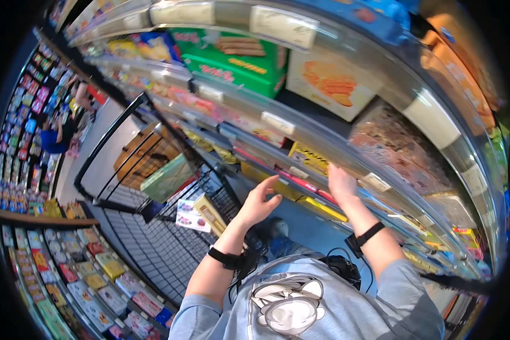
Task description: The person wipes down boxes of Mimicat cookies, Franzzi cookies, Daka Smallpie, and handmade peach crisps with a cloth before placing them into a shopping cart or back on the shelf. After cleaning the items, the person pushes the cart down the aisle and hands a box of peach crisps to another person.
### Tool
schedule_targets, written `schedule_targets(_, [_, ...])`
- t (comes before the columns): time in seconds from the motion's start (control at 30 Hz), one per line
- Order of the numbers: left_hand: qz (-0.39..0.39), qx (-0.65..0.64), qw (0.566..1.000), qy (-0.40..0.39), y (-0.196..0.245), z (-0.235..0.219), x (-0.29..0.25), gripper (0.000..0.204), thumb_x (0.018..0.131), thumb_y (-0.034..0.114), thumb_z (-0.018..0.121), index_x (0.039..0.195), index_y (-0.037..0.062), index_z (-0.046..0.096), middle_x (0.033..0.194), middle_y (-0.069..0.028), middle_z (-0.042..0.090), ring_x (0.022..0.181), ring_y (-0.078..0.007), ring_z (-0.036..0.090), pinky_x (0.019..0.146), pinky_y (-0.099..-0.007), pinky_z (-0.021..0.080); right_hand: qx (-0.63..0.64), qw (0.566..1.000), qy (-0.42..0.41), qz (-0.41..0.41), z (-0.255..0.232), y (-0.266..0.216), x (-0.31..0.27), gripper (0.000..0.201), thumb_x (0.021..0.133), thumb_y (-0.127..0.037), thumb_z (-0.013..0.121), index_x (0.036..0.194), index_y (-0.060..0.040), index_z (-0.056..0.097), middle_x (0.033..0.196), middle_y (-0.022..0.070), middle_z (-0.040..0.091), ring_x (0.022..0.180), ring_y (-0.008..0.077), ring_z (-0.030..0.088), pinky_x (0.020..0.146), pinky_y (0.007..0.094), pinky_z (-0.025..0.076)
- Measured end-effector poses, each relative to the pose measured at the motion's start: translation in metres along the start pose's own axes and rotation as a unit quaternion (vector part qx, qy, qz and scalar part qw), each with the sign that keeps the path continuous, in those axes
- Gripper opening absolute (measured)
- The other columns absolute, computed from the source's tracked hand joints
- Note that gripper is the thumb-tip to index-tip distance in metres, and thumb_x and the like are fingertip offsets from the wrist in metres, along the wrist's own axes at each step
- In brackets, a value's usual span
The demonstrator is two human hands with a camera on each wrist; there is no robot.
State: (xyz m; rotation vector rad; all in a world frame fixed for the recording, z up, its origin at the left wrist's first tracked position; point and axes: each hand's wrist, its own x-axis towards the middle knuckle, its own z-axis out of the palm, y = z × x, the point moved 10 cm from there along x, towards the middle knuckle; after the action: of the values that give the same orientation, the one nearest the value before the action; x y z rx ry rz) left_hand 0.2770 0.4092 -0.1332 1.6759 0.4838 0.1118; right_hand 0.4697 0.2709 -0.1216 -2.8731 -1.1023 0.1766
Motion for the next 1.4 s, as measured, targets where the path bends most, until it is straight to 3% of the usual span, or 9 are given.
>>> schedule_targets(0.13, [0.006, -0.059, 0.998, 0.034, 0.011, -0.033, -0.084, 0.050, 0.090, 0.011, 0.058, 0.136, 0.0060, 0.041, 0.126, -0.0121, 0.055, 0.111, -0.0200, 0.054, 0.095, -0.0341, 0.044, 0.007, 0.996, -0.066, 0.059, -0.002, 0.001, 0.000, 0.027, 0.093, -0.022, 0.045, 0.114, -0.0101, 0.056, 0.100, 0.0196, 0.065, 0.099, 0.0379, 0.061, 0.087, 0.0494, 0.047])
schedule_targets(0.3, [-0.041, -0.180, 0.966, 0.180, -0.036, -0.092, -0.190, 0.038, 0.091, 0.005, 0.056, 0.127, 0.0013, 0.049, 0.114, -0.0113, 0.061, 0.106, -0.0165, 0.058, 0.092, -0.0294, 0.046, -0.016, 0.955, 0.234, -0.182, -0.071, -0.086, -0.045, 0.043, 0.084, -0.012, 0.059, 0.125, -0.0048, 0.051, 0.122, 0.0218, 0.052, 0.113, 0.0392, 0.050, 0.096, 0.0455, 0.041])
schedule_targets(0.53, [-0.219, -0.249, 0.874, 0.354, -0.122, -0.134, -0.302, 0.035, 0.088, 0.008, 0.059, 0.122, 0.0003, 0.053, 0.108, -0.0103, 0.064, 0.100, -0.0147, 0.059, 0.089, -0.0280, 0.046, 0.247, 0.874, 0.017, -0.418, -0.048, -0.286, -0.114, 0.051, 0.080, -0.010, 0.062, 0.128, -0.0040, 0.048, 0.130, 0.0173, 0.045, 0.122, 0.0361, 0.043, 0.103, 0.0441, 0.035])
schedule_targets(0.93, [-0.172, -0.258, 0.870, 0.383, -0.120, -0.146, -0.405, 0.039, 0.089, 0.011, 0.060, 0.126, 0.0034, 0.051, 0.115, -0.0101, 0.061, 0.109, -0.0159, 0.056, 0.094, -0.0296, 0.043, -0.037, 0.941, -0.004, -0.337, 0.064, -0.417, -0.111, 0.060, 0.077, -0.044, 0.068, 0.117, -0.0020, 0.053, 0.143, 0.0276, 0.029, 0.140, 0.0417, 0.010, 0.111, 0.0582, 0.003])
schedule_targets(1.0, [-0.164, -0.249, 0.872, 0.389, -0.128, -0.148, -0.421, 0.038, 0.089, 0.011, 0.060, 0.126, 0.0033, 0.051, 0.114, -0.0099, 0.061, 0.108, -0.0158, 0.056, 0.094, -0.0295, 0.043, -0.047, 0.930, 0.059, -0.359, 0.054, -0.425, -0.127, 0.054, 0.078, -0.039, 0.067, 0.115, -0.0036, 0.050, 0.132, 0.0290, 0.041, 0.134, 0.0406, 0.027, 0.110, 0.0590, 0.007])
schedule_targets(1.13, [-0.149, -0.263, 0.875, 0.378, -0.137, -0.153, -0.432, 0.047, 0.086, 0.013, 0.063, 0.129, 0.0021, 0.047, 0.121, -0.0144, 0.058, 0.110, -0.0203, 0.056, 0.094, -0.0330, 0.043, 0.055, 0.947, -0.091, -0.302, 0.068, -0.419, -0.139, 0.053, 0.078, -0.025, 0.064, 0.119, -0.0054, 0.038, 0.106, 0.0257, 0.056, 0.098, 0.0412, 0.059, 0.106, 0.0517, 0.029])
schedule_targets(1.23, [-0.144, -0.189, 0.900, 0.366, -0.118, -0.169, -0.432, 0.069, 0.080, 0.017, 0.072, 0.138, 0.0032, 0.036, 0.131, -0.0173, 0.050, 0.120, -0.0249, 0.049, 0.100, -0.0389, 0.038, 0.216, 0.877, -0.128, -0.410, 0.023, -0.443, -0.174, 0.051, 0.076, -0.017, 0.062, 0.119, -0.0068, 0.037, 0.107, 0.0241, 0.055, 0.096, 0.0422, 0.059, 0.083, 0.0428, 0.049])
schedule_targets(1.37, [-0.076, -0.160, 0.930, 0.322, -0.095, -0.176, -0.421, 0.108, 0.066, 0.017, 0.084, 0.147, 0.0063, 0.013, 0.148, -0.0150, 0.027, 0.138, -0.0265, 0.023, 0.109, -0.0448, 0.026, 0.316, 0.726, -0.290, -0.537, -0.055, -0.494, -0.248, 0.055, 0.074, -0.012, 0.061, 0.123, -0.0057, 0.039, 0.110, 0.0179, 0.055, 0.101, 0.0305, 0.058, 0.090, 0.0369, 0.045])
schedule_targets(1.4, [-0.044, -0.166, 0.935, 0.310, -0.083, -0.179, -0.420, 0.097, 0.066, 0.013, 0.084, 0.143, 0.0055, 0.026, 0.140, -0.0141, 0.040, 0.131, -0.0245, 0.037, 0.104, -0.0418, 0.036, 0.329, 0.690, -0.337, -0.550, -0.062, -0.504, -0.265, 0.055, 0.073, -0.011, 0.061, 0.124, -0.0058, 0.040, 0.110, 0.0167, 0.055, 0.102, 0.0274, 0.057, 0.091, 0.0356, 0.044])
